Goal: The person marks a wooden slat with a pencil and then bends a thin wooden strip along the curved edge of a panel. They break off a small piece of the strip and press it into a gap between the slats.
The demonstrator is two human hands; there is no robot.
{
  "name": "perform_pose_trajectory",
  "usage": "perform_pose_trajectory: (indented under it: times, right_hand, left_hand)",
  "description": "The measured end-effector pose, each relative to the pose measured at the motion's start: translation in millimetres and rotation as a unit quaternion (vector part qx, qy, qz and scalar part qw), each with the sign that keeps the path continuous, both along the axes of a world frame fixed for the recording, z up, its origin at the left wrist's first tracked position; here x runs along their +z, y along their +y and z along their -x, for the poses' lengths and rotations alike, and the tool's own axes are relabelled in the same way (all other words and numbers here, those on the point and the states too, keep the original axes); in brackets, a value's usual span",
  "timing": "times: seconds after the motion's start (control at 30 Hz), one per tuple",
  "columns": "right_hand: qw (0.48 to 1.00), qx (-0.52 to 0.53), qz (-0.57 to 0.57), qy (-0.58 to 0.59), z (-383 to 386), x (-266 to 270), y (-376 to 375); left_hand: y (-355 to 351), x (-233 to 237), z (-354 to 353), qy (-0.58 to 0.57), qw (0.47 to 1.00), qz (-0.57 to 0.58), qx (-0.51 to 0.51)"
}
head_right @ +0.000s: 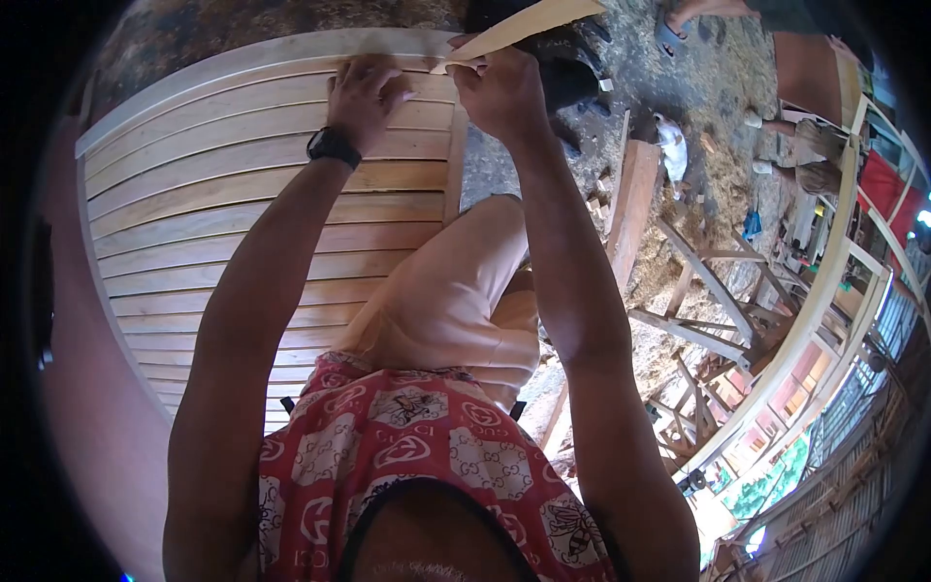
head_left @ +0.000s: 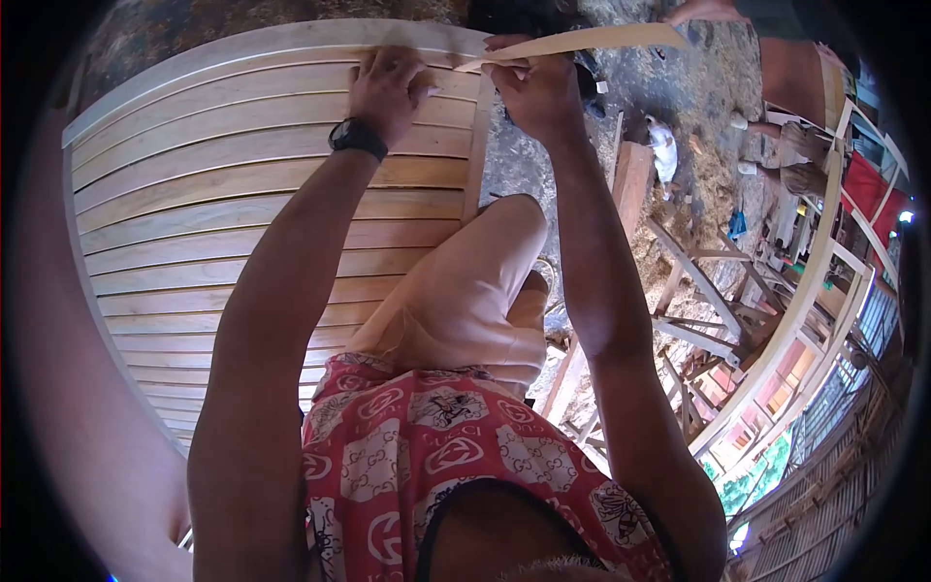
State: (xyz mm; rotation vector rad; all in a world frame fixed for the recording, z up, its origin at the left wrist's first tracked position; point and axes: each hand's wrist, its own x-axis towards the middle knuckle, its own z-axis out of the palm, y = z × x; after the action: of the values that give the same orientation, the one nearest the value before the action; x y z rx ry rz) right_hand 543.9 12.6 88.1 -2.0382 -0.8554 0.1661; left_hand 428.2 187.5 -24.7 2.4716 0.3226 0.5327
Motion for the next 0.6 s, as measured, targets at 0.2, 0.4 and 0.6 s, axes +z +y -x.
perform_pose_trajectory:
  times: [0.2, 0.4, 0.6]
  right_hand:
    - [0.994, 0.037, 0.091, -0.041, -6.8, 12.2, -5.8]
    - [0.997, 0.027, 0.075, -0.006, -15.3, 31.6, -5.0]
    - [0.996, 0.033, -0.057, -0.052, -30.3, 80.4, -12.5]
  left_hand:
    - [-0.4, 3.1, 3.0, -0.018, 0.999, 0.012, -0.026]
    - [-1.9, 7.3, 4.4, 0.002, 1.000, 0.018, -0.025]
    - [0.3, 2.9, 4.1, -0.024, 0.999, 0.020, -0.036]
